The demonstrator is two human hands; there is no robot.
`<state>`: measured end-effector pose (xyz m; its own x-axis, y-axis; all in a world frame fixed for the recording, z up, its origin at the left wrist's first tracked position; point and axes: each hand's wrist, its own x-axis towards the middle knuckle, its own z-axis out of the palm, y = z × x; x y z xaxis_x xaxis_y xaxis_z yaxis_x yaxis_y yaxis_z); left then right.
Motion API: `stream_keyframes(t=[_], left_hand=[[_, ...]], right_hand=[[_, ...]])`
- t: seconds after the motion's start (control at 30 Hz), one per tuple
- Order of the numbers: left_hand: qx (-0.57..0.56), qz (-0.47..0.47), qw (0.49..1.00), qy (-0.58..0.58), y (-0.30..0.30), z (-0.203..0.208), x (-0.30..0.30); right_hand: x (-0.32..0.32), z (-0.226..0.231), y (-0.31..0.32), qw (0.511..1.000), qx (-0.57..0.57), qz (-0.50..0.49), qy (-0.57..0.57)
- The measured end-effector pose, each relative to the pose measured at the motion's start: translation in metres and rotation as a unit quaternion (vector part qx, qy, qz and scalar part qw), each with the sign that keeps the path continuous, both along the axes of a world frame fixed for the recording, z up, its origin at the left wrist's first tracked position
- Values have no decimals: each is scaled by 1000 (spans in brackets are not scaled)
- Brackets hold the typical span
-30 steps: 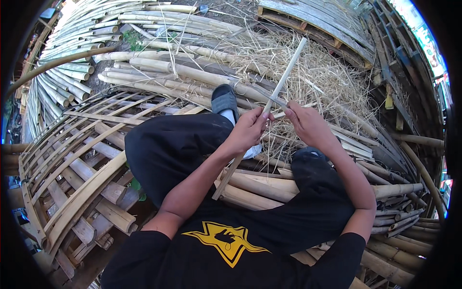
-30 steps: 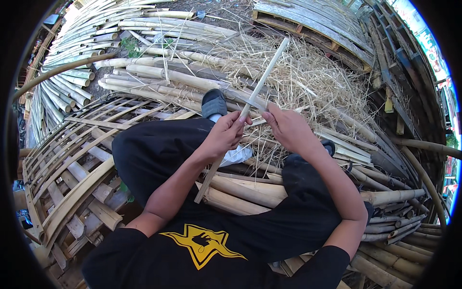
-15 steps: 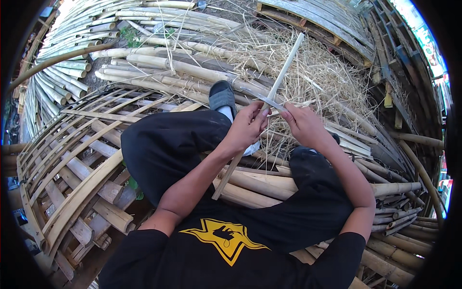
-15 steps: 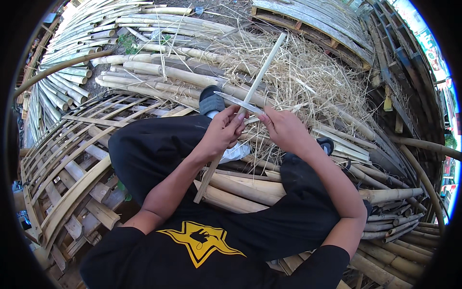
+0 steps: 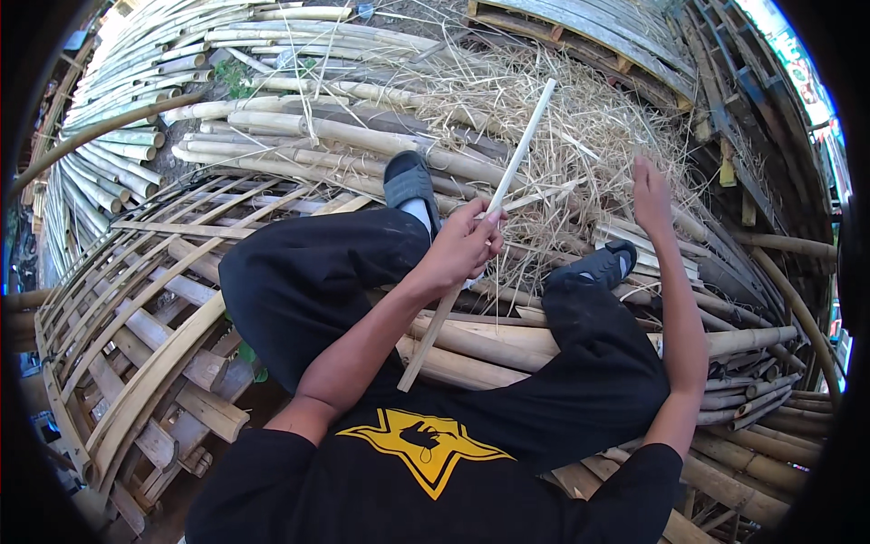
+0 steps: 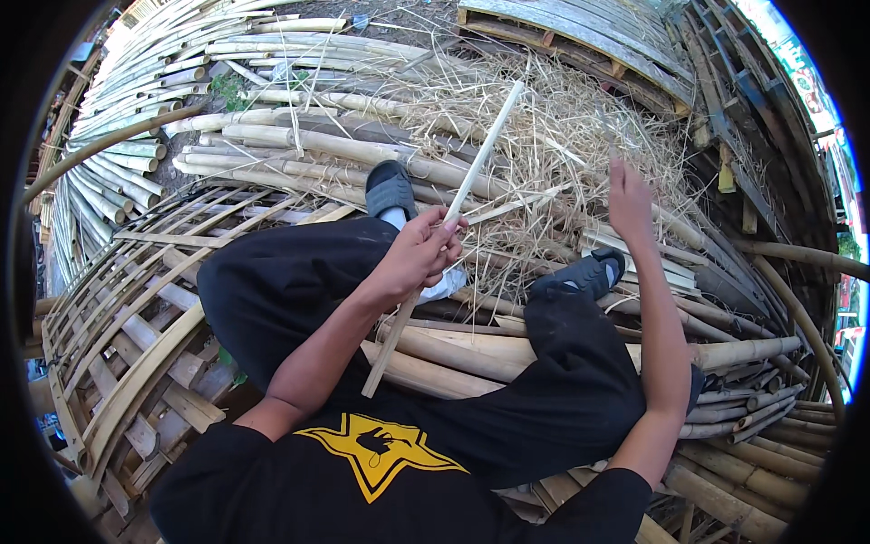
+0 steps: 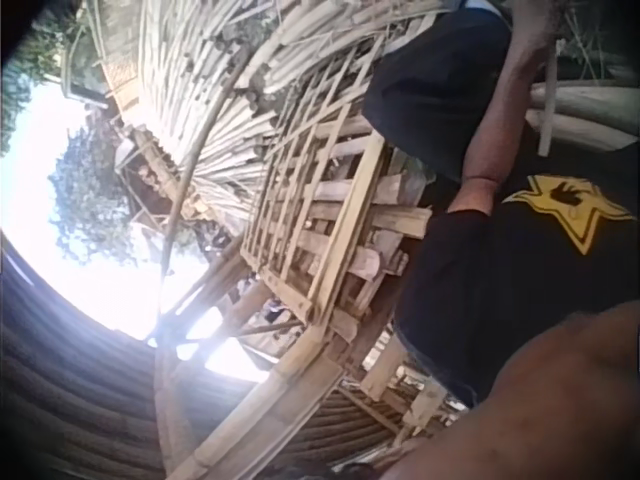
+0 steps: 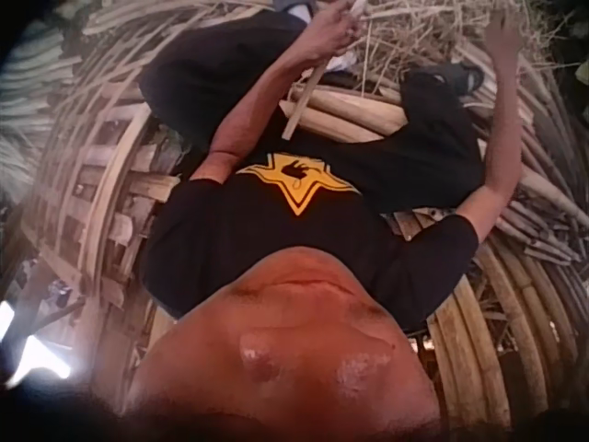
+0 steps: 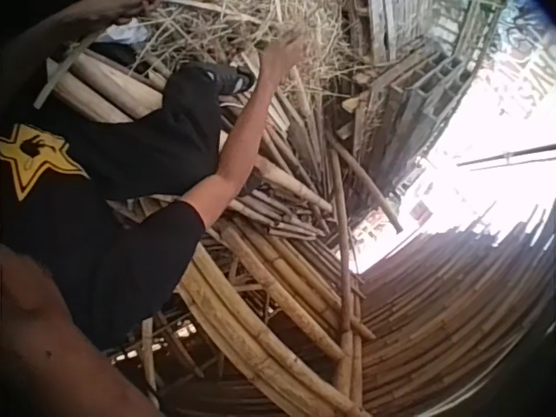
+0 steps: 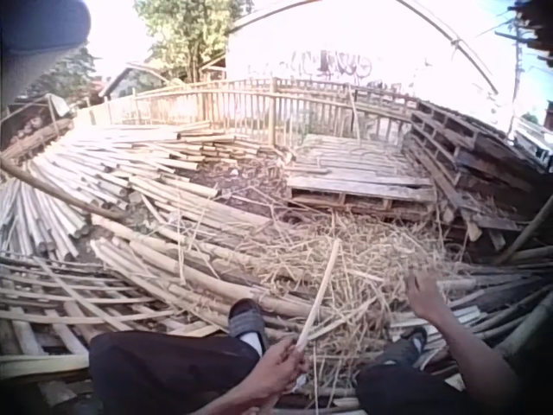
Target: The person whittles and scrapes a thin bamboo stick using a knife, then splits and trims a shorter bamboo piece by hand and with the knife.
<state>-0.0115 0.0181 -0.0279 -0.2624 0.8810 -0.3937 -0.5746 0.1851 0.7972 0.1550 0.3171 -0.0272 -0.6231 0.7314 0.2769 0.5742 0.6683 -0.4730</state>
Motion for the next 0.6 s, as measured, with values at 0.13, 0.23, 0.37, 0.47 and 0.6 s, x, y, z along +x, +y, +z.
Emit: stream_keyframes(t=[0.13, 0.23, 0.37, 0.47, 0.6], left_hand=[[4, -7, 996, 92, -3, -9, 0], [-9, 26, 983, 179, -2, -15, 0], [-51, 49, 927, 367, -7, -12, 1], [-25, 41, 915, 400, -4, -12, 4], [-40, 34, 922, 384, 1, -11, 1]], right_hand=[[-44, 34, -88, 962, -150, 204, -96], [-58, 33, -121, 935, -127, 292, -155], [-61, 15, -131, 933, -83, 325, -126], [-56, 8, -114, 933, -22, 335, -131], [-58, 1, -85, 938, 44, 314, -142]])
